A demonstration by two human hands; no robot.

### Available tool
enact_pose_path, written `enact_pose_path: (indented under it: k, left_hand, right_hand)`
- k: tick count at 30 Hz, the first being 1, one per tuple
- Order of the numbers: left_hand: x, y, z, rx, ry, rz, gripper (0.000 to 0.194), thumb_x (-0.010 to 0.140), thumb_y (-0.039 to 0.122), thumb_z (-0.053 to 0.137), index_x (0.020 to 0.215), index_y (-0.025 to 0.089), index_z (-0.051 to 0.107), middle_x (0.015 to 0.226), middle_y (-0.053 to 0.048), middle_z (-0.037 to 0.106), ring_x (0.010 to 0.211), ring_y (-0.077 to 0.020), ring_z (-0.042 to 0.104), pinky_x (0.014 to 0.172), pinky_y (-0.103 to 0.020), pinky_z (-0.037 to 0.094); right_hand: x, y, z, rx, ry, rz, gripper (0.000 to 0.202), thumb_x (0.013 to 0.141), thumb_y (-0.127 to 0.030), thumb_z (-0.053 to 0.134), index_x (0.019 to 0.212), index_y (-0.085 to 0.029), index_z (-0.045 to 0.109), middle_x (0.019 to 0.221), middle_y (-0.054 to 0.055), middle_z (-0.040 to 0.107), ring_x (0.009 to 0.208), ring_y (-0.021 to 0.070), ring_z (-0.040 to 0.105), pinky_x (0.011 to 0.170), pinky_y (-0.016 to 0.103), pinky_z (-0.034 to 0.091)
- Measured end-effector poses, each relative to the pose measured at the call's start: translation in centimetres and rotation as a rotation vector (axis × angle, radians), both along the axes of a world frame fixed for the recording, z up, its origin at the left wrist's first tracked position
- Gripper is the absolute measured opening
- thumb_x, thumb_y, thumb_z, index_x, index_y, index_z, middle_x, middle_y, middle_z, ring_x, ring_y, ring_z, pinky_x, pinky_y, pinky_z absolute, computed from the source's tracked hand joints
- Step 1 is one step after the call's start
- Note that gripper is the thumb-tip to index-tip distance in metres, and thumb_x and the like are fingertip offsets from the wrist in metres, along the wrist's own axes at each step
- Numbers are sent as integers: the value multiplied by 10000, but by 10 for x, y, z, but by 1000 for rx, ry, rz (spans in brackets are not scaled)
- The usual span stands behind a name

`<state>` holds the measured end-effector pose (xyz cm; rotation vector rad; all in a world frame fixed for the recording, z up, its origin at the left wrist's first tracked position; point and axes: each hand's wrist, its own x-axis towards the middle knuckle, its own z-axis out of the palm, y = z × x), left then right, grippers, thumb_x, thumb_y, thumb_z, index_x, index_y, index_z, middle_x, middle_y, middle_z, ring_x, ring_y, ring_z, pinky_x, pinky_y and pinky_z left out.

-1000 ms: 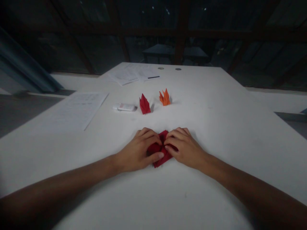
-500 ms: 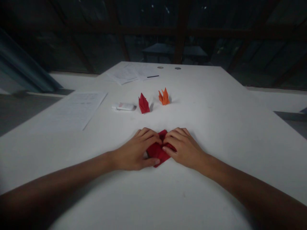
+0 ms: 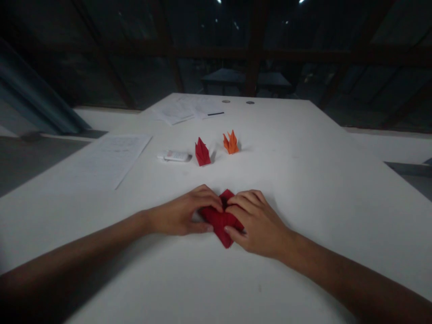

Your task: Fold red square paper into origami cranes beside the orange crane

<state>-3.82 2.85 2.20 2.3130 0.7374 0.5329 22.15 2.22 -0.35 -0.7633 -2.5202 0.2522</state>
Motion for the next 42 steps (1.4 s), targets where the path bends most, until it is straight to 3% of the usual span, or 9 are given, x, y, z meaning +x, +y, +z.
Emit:
enact_pose_path:
  k: [4, 8, 15, 24, 30, 36, 42]
  left_hand:
    - [-4, 4, -2, -14, -21, -14, 267, 914, 352, 707, 1156, 239, 722, 1170, -85, 735, 1105, -244, 599, 1026, -398, 434]
    - [-4, 4, -4, -40, -74, -2, 230, 953, 389, 661, 1092, 231, 754, 1105, -94, 758, 1066, -241, 619, 1000, -397, 449]
    - [0, 1, -6, -6, -41, 51, 254, 964, 436, 631, 1019, 220, 751, 1013, -85, 757, 981, -229, 627, 953, -378, 450]
    - [-3, 2, 0, -24, -6, 8, 196, 953, 327, 626, 1091, 229, 725, 1005, -76, 744, 963, -231, 624, 942, -379, 450]
    - [-4, 4, 0, -25, 1, 2, 187, 954, 260, 600, 1095, 230, 721, 1015, -69, 741, 969, -221, 617, 952, -367, 441]
    - [-7, 5, 6, -35, 65, -70, 451, 769, 178, 767, 1204, 241, 665, 1096, -55, 715, 1002, -235, 609, 979, -382, 425]
    - [-6, 6, 4, -25, 47, -54, 294, 866, 193, 706, 1158, 205, 673, 1041, -55, 713, 954, -201, 608, 956, -351, 426]
  right_hand:
    - [-1, -3, 2, 57, -17, 14, 231, 887, -259, 704, 1116, -227, 723, 1164, 79, 726, 1106, 291, 600, 1022, 512, 413]
    - [-4, -6, 3, -15, -9, 27, 209, 899, -179, 651, 1090, -230, 717, 1042, 60, 743, 988, 253, 628, 949, 474, 441]
    - [-7, -16, 2, -14, -7, -1, 195, 912, -351, 695, 1042, -208, 679, 1052, 74, 737, 992, 271, 634, 960, 496, 437]
    - [-8, -19, -1, -6, -11, -37, 86, 934, -231, 631, 1010, -222, 671, 1032, 63, 735, 989, 263, 637, 993, 503, 415]
    - [-9, -20, 2, -13, -12, -57, 135, 946, -316, 641, 1021, -207, 668, 1033, 67, 737, 993, 267, 647, 1020, 506, 394]
    - [-9, -21, 2, -5, -8, -62, 138, 928, -309, 662, 1023, -210, 680, 1043, 61, 738, 1011, 262, 653, 1008, 476, 397]
    - [-9, -21, 1, -2, 4, -61, 223, 928, -383, 679, 1033, -186, 668, 1071, 64, 732, 1026, 258, 649, 1007, 470, 397]
